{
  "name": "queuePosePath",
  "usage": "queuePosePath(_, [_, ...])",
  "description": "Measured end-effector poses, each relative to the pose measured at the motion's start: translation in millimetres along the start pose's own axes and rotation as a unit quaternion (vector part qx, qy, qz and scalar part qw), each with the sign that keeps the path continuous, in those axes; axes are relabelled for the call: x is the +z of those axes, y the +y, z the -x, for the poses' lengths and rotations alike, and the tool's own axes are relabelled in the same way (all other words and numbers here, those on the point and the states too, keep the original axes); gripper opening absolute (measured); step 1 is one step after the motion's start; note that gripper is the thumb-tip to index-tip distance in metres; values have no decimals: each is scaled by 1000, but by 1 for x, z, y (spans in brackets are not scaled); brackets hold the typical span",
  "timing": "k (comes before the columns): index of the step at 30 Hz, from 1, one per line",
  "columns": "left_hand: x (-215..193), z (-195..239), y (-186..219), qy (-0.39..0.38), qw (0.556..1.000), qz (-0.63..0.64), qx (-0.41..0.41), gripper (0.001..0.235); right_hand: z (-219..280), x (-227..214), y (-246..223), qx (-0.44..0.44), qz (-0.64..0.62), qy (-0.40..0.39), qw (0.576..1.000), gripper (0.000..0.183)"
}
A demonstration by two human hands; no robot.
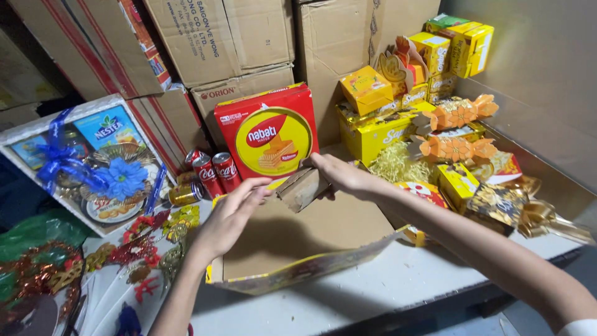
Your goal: Assembling a gift hamper by gluing cardboard supports and placing a large box of wafers inside.
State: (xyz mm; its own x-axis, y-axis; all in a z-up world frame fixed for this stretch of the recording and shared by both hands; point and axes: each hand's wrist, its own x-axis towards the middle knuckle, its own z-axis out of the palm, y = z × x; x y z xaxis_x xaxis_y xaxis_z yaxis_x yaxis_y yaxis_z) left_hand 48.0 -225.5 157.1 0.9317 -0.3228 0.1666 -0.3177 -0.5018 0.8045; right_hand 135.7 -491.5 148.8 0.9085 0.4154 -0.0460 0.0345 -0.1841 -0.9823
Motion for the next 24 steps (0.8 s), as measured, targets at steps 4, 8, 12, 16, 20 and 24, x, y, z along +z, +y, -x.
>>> queuePosePath(4, [26,20,37,-59,995,-9,-75,76,31,16,9,-90,34,-43,994,60])
queuePosePath(8, [50,29,33,39,998,-33,40,74,66,31,11,-126,20,-10,992,45])
queuePosePath(12, [72,26,12,200,961,-69,179,73,96,48,4,-110,-156,-41,981,88])
queuePosePath(16, [92,32,14,259,935,-84,227,68,90,59,31,-123,-202,-13,971,97])
queuePosePath(20, [105,37,13,283,928,-75,230,60,85,62,57,-136,-268,4,954,88])
queuePosePath(24, [106,38,12,275,934,-75,214,67,82,58,76,-162,-287,8,944,87])
